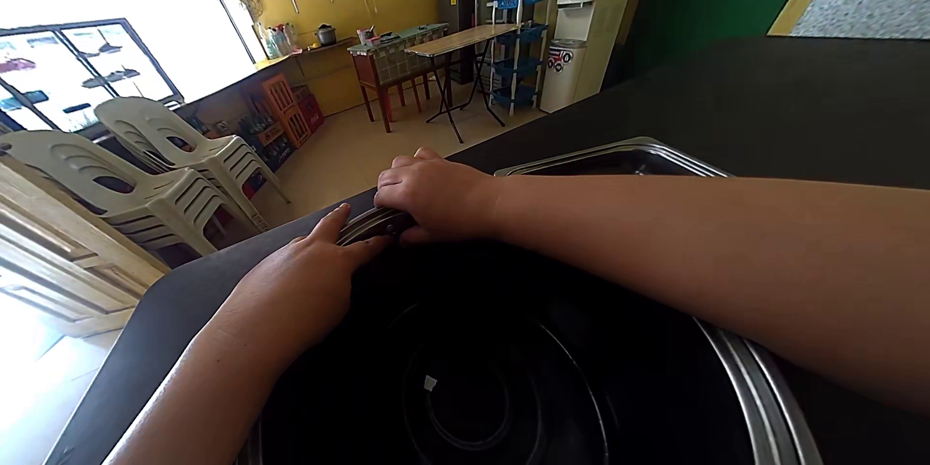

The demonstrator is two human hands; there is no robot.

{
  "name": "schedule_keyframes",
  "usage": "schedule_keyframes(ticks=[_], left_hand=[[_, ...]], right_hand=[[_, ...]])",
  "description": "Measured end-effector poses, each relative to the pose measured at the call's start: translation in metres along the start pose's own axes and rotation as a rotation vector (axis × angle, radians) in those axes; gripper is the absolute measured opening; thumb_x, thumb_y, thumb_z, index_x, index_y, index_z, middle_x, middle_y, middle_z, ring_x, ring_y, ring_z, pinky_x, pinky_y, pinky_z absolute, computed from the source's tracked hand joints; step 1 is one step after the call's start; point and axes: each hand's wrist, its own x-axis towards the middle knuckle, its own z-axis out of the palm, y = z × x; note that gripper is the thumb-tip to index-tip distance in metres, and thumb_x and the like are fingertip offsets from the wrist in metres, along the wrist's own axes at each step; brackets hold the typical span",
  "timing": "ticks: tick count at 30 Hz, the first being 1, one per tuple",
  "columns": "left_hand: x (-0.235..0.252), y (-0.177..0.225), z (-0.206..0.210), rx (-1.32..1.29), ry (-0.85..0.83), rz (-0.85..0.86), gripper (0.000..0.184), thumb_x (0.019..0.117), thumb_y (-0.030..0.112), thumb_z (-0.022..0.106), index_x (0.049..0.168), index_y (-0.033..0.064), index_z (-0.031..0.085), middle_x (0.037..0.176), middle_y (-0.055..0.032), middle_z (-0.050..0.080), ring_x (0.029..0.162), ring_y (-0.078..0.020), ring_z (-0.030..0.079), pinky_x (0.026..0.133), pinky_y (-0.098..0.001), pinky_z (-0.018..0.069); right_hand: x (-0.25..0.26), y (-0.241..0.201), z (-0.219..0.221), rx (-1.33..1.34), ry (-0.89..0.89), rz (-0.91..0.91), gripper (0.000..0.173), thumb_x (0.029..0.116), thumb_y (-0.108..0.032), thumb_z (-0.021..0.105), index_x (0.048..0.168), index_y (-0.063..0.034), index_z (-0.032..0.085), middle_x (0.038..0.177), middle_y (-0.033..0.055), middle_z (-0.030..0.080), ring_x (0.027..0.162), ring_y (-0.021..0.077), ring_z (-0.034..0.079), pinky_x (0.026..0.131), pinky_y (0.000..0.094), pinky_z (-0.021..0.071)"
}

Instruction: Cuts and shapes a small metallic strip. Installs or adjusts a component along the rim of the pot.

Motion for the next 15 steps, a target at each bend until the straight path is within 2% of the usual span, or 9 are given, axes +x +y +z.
schedule_keyframes(ticks=[2, 4, 5, 7, 9, 11, 15], left_hand=[[-0.001, -0.002, 0.001, -0.048, 0.058, 0.010, 0.055, 0.1024, 0.001, 0.052, 0.143, 0.0365, 0.060, 0.161, -0.0142, 0.041, 0.122, -0.0376, 0.064, 0.090, -0.0537, 0.0563], [-0.002, -0.004, 0.003, -0.091, 0.129, 0.037, 0.045, 0.1026, 0.001, 0.053, 0.138, 0.0270, 0.063, 0.152, -0.0154, 0.052, 0.126, -0.0367, 0.063, 0.093, -0.0549, 0.0559], [-0.002, -0.003, 0.002, -0.106, 0.139, 0.038, 0.041, 0.1018, 0.001, 0.055, 0.136, 0.0224, 0.062, 0.147, -0.0137, 0.056, 0.123, -0.0345, 0.065, 0.092, -0.0542, 0.0562], [-0.003, -0.001, 0.000, -0.119, 0.165, 0.037, 0.036, 0.0999, 0.000, 0.058, 0.132, 0.0169, 0.060, 0.130, -0.0098, 0.065, 0.103, -0.0290, 0.070, 0.082, -0.0508, 0.0578], [-0.003, -0.002, 0.000, -0.116, 0.165, 0.031, 0.034, 0.1000, 0.002, 0.059, 0.131, 0.0152, 0.058, 0.117, -0.0093, 0.067, 0.092, -0.0274, 0.070, 0.076, -0.0495, 0.0576], [-0.003, -0.001, -0.001, -0.119, 0.145, 0.011, 0.034, 0.1007, 0.004, 0.059, 0.132, 0.0156, 0.057, 0.113, -0.0093, 0.067, 0.090, -0.0271, 0.069, 0.075, -0.0491, 0.0573], [-0.003, -0.001, -0.001, -0.123, 0.141, 0.008, 0.033, 0.1007, 0.005, 0.060, 0.132, 0.0161, 0.058, 0.111, -0.0096, 0.066, 0.089, -0.0273, 0.069, 0.074, -0.0494, 0.0572]], right_hand=[[0.000, 0.000, 0.000, 0.001, 0.002, -0.001, 0.036, 0.0844, -0.022, 0.082, 0.112, -0.0018, 0.070, 0.112, 0.0125, 0.067, 0.110, 0.0308, 0.060, 0.090, 0.0508, 0.0432], [0.000, 0.001, 0.001, 0.006, 0.016, -0.006, 0.038, 0.0830, -0.021, 0.083, 0.113, -0.0018, 0.070, 0.112, 0.0128, 0.067, 0.110, 0.0313, 0.061, 0.089, 0.0515, 0.0435], [0.000, 0.001, 0.002, 0.007, 0.018, -0.007, 0.039, 0.0825, -0.021, 0.083, 0.113, -0.0017, 0.070, 0.112, 0.0129, 0.067, 0.110, 0.0315, 0.061, 0.089, 0.0517, 0.0435], [0.000, 0.001, 0.003, 0.002, 0.024, -0.013, 0.041, 0.0822, -0.025, 0.084, 0.113, -0.0012, 0.070, 0.112, 0.0132, 0.067, 0.110, 0.0316, 0.061, 0.089, 0.0518, 0.0438], [0.001, 0.000, 0.003, -0.009, 0.036, -0.016, 0.042, 0.0841, -0.032, 0.082, 0.110, -0.0009, 0.070, 0.110, 0.0136, 0.068, 0.108, 0.0314, 0.062, 0.087, 0.0513, 0.0438], [0.001, -0.001, 0.005, -0.027, 0.048, -0.006, 0.041, 0.0879, -0.036, 0.078, 0.107, -0.0008, 0.070, 0.108, 0.0137, 0.067, 0.106, 0.0308, 0.062, 0.086, 0.0505, 0.0439], [0.001, -0.002, 0.010, -0.071, 0.119, -0.013, 0.034, 0.0890, -0.033, 0.076, 0.101, -0.0014, 0.070, 0.102, 0.0130, 0.068, 0.101, 0.0308, 0.064, 0.081, 0.0491, 0.0450]])
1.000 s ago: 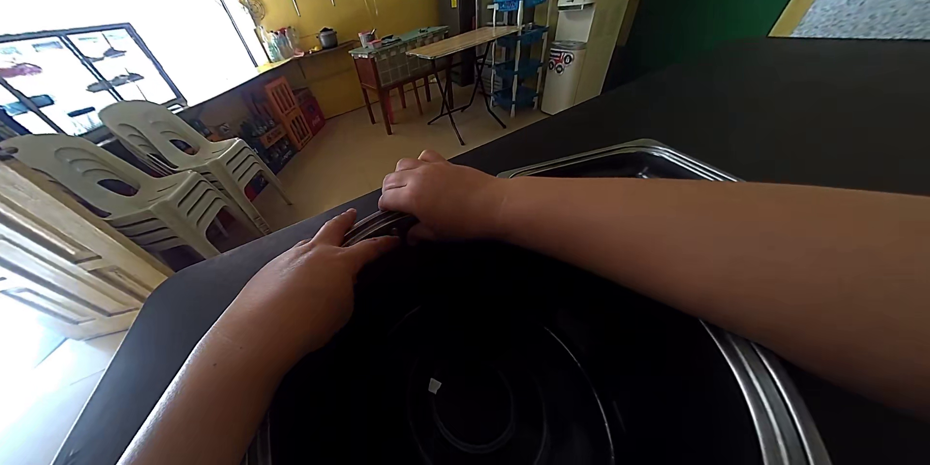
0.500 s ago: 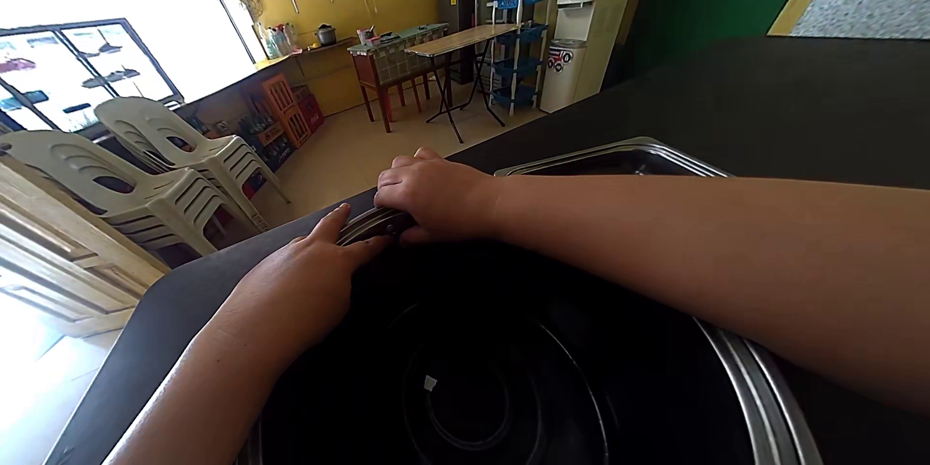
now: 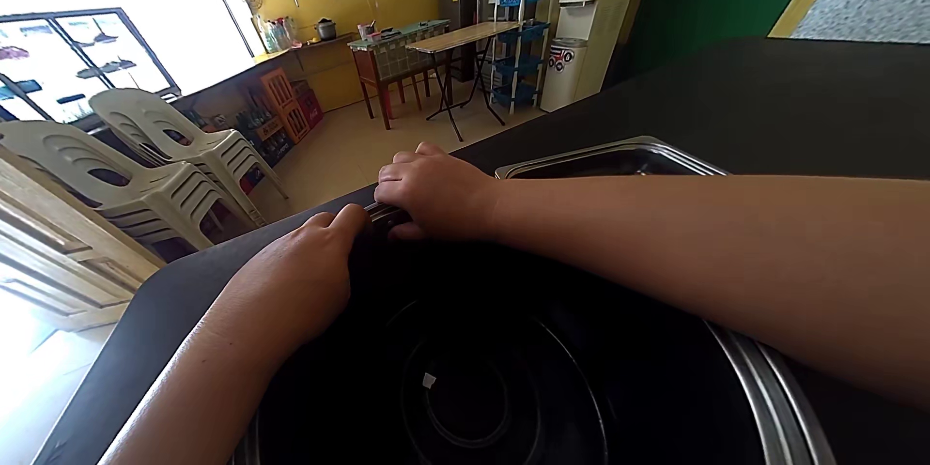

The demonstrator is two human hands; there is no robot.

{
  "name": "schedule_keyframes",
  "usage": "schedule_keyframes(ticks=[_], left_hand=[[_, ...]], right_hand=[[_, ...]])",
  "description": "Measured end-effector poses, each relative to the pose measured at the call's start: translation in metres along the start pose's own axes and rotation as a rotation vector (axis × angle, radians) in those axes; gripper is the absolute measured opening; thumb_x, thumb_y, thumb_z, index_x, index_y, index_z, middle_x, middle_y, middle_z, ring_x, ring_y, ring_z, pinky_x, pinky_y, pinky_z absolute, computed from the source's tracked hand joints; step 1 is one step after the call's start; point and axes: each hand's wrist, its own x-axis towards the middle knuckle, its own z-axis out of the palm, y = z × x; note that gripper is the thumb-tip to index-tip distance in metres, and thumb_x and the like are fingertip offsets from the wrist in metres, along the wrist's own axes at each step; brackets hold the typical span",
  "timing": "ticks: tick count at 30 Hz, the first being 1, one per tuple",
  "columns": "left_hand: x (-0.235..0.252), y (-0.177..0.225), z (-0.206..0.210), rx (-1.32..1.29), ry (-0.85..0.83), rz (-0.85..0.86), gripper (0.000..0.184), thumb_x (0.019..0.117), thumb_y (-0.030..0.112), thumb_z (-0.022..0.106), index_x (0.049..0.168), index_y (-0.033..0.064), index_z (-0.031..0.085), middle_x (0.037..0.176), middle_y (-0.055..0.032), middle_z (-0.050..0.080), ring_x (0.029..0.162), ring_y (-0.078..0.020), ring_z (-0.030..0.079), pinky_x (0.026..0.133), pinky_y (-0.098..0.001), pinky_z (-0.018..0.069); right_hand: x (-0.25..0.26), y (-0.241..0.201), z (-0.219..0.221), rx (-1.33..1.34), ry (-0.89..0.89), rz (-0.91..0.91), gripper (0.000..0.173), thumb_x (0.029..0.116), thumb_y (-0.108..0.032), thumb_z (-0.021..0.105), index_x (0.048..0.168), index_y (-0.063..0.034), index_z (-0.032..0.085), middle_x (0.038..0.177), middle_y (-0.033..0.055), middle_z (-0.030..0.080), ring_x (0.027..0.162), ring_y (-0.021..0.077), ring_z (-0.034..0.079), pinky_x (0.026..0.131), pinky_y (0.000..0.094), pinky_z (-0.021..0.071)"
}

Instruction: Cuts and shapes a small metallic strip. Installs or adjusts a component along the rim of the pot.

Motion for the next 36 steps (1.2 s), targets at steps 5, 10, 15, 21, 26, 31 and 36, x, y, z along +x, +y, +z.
schedule_keyframes(ticks=[5, 10, 15, 21, 26, 31, 36], left_hand=[[-0.001, 0.000, 0.000, 0.002, -0.008, -0.004, 0.033, 0.1013, 0.006, 0.059, 0.132, 0.0176, 0.059, 0.114, -0.0092, 0.066, 0.090, -0.0272, 0.069, 0.074, -0.0495, 0.0576], [0.000, -0.003, 0.003, 0.039, -0.029, 0.025, 0.044, 0.1011, 0.006, 0.059, 0.137, 0.0308, 0.061, 0.130, -0.0129, 0.063, 0.095, -0.0310, 0.071, 0.075, -0.0509, 0.0582], [0.000, 0.001, 0.001, 0.090, -0.092, -0.003, 0.058, 0.1003, 0.000, 0.056, 0.145, 0.0374, 0.059, 0.145, -0.0143, 0.054, 0.102, -0.0316, 0.069, 0.079, -0.0502, 0.0580], [0.001, 0.001, 0.003, 0.119, -0.101, -0.002, 0.058, 0.1020, 0.002, 0.053, 0.148, 0.0376, 0.056, 0.145, -0.0162, 0.054, 0.101, -0.0318, 0.069, 0.077, -0.0491, 0.0579], [0.002, 0.002, 0.002, 0.096, -0.108, -0.020, 0.057, 0.1016, 0.000, 0.052, 0.144, 0.0368, 0.060, 0.143, -0.0153, 0.056, 0.104, -0.0319, 0.069, 0.079, -0.0496, 0.0583], [0.001, 0.001, 0.002, 0.132, -0.103, -0.006, 0.056, 0.0994, -0.001, 0.055, 0.139, 0.0370, 0.065, 0.144, -0.0147, 0.055, 0.100, -0.0319, 0.070, 0.077, -0.0491, 0.0586], [0.001, 0.001, 0.001, 0.150, -0.125, -0.004, 0.058, 0.1000, 0.001, 0.056, 0.144, 0.0397, 0.060, 0.143, -0.0169, 0.054, 0.100, -0.0321, 0.069, 0.077, -0.0492, 0.0584]], right_hand=[[0.000, -0.002, -0.001, 0.023, -0.020, 0.028, 0.031, 0.0890, -0.030, 0.076, 0.102, -0.0021, 0.071, 0.105, 0.0128, 0.069, 0.104, 0.0310, 0.064, 0.082, 0.0495, 0.0446], [0.001, -0.003, -0.003, 0.054, -0.038, 0.052, 0.029, 0.0891, -0.028, 0.076, 0.104, -0.0029, 0.072, 0.108, 0.0117, 0.069, 0.106, 0.0302, 0.063, 0.082, 0.0493, 0.0439], [0.001, -0.001, -0.002, 0.063, -0.027, 0.030, 0.025, 0.0904, -0.022, 0.074, 0.105, -0.0023, 0.072, 0.108, 0.0123, 0.070, 0.106, 0.0307, 0.064, 0.082, 0.0497, 0.0444], [0.001, -0.002, -0.003, 0.099, -0.043, 0.038, 0.022, 0.0928, -0.019, 0.071, 0.106, -0.0013, 0.071, 0.111, 0.0128, 0.069, 0.108, 0.0312, 0.062, 0.085, 0.0504, 0.0430], [0.003, 0.000, -0.008, 0.157, -0.110, 0.051, 0.024, 0.0917, -0.018, 0.073, 0.109, -0.0012, 0.070, 0.112, 0.0130, 0.067, 0.112, 0.0310, 0.060, 0.090, 0.0513, 0.0409], [0.004, 0.000, -0.009, 0.195, -0.138, 0.072, 0.025, 0.0911, -0.016, 0.072, 0.112, -0.0021, 0.070, 0.114, 0.0117, 0.067, 0.113, 0.0293, 0.059, 0.091, 0.0507, 0.0399], [0.005, -0.001, -0.011, 0.209, -0.162, 0.097, 0.022, 0.0905, -0.017, 0.071, 0.108, -0.0033, 0.070, 0.111, 0.0102, 0.067, 0.112, 0.0279, 0.058, 0.090, 0.0506, 0.0389]])
